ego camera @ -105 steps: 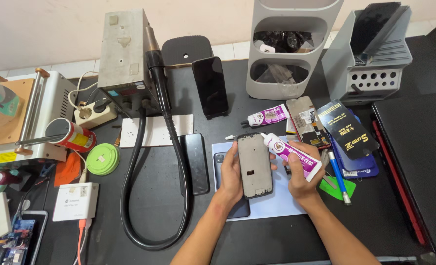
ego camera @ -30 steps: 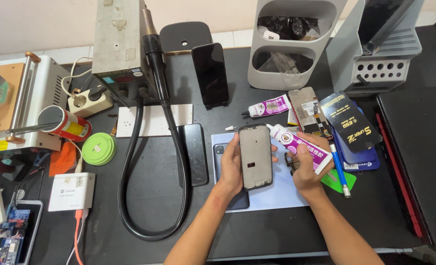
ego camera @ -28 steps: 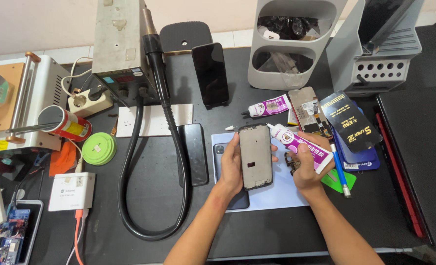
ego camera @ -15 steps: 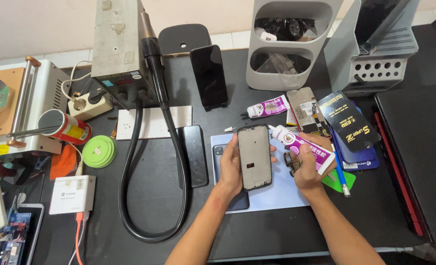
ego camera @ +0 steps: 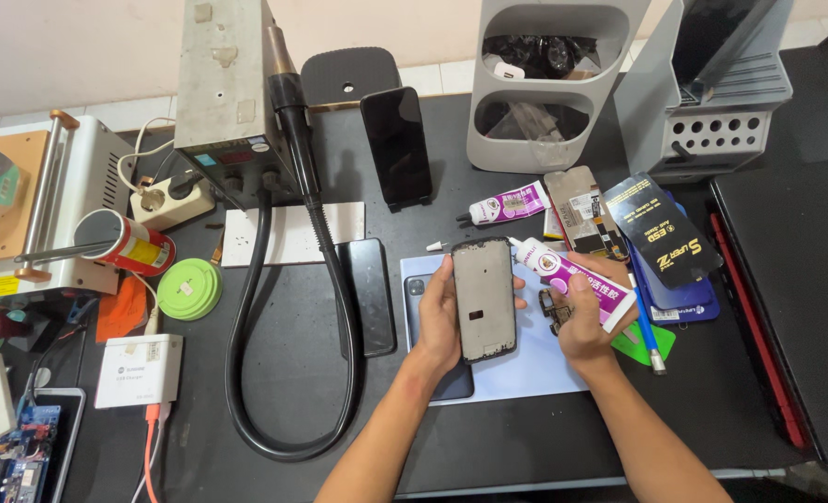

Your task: The person applies adhesive from a tube along the edges of a smartphone back cover. They then place the cover onto the phone body and press it into place. The person flips the phone to inspect the assembly.

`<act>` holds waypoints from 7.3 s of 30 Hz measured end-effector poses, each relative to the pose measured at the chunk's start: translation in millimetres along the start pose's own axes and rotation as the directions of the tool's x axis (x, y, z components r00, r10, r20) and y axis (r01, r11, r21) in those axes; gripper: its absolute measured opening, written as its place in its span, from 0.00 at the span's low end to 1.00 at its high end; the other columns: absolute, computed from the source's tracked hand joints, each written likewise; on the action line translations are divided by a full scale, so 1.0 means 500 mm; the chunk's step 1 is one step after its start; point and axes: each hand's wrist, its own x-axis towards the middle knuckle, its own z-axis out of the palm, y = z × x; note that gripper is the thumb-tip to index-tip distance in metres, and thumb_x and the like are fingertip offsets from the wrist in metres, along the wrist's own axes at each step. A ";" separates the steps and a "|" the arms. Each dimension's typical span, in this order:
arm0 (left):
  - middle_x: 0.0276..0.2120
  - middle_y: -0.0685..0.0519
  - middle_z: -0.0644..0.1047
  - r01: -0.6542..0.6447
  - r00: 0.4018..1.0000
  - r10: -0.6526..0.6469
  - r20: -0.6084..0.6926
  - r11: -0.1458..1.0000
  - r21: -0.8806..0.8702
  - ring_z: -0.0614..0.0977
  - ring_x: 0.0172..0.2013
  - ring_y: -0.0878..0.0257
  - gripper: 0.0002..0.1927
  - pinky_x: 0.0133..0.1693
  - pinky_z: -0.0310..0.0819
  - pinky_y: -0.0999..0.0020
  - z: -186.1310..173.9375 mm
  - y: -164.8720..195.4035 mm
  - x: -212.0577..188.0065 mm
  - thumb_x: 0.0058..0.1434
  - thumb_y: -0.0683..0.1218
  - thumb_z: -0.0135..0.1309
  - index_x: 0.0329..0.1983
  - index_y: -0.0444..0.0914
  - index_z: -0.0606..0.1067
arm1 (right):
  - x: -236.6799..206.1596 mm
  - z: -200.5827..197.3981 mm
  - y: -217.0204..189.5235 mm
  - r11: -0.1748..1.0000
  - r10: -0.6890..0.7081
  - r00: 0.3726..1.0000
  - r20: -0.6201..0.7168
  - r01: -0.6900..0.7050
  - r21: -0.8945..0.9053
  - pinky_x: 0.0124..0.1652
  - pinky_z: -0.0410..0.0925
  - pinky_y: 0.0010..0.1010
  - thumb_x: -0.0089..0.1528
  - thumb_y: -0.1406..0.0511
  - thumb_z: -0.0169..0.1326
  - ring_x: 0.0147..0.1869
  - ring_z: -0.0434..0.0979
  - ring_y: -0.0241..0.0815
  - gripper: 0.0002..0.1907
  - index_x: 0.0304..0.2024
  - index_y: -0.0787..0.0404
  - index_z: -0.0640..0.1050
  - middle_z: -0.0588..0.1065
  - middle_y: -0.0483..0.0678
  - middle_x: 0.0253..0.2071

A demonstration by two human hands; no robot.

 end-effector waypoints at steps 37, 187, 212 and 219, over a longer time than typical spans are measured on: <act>0.48 0.40 0.80 -0.011 1.000 0.011 0.007 1.000 0.021 0.83 0.44 0.51 0.40 0.45 0.79 0.59 -0.005 -0.005 0.005 0.71 0.67 0.27 0.65 0.33 0.70 | 0.000 -0.004 0.011 1.000 -0.007 1.000 0.000 0.007 -0.012 0.35 0.73 0.25 0.67 0.64 0.51 0.36 0.78 0.37 0.15 0.50 0.71 0.73 0.78 0.55 0.40; 0.47 0.41 0.81 -0.013 1.000 0.013 0.012 0.999 0.041 0.83 0.44 0.53 0.38 0.45 0.78 0.61 -0.010 -0.011 0.007 0.72 0.66 0.28 0.65 0.33 0.71 | 0.002 -0.013 0.011 0.997 -0.034 0.997 -0.065 0.038 0.061 0.35 0.79 0.34 0.64 0.67 0.49 0.37 0.82 0.47 0.14 0.45 0.76 0.74 0.77 0.61 0.39; 0.48 0.42 0.81 -0.027 1.000 0.027 0.000 0.998 0.063 0.82 0.46 0.55 0.38 0.48 0.77 0.61 -0.007 -0.007 0.009 0.71 0.66 0.28 0.65 0.33 0.71 | -0.005 -0.022 0.035 0.995 0.019 0.995 -0.100 -0.009 0.101 0.38 0.77 0.31 0.64 0.66 0.51 0.39 0.81 0.43 0.15 0.44 0.76 0.74 0.76 0.58 0.41; 0.48 0.42 0.80 -0.018 1.000 0.018 0.000 0.998 0.068 0.82 0.47 0.55 0.39 0.48 0.76 0.61 -0.007 -0.007 0.008 0.70 0.68 0.29 0.65 0.34 0.71 | -0.005 -0.023 0.036 0.997 -0.017 0.994 -0.110 0.024 0.067 0.37 0.76 0.30 0.65 0.66 0.51 0.37 0.80 0.43 0.15 0.44 0.76 0.75 0.76 0.59 0.40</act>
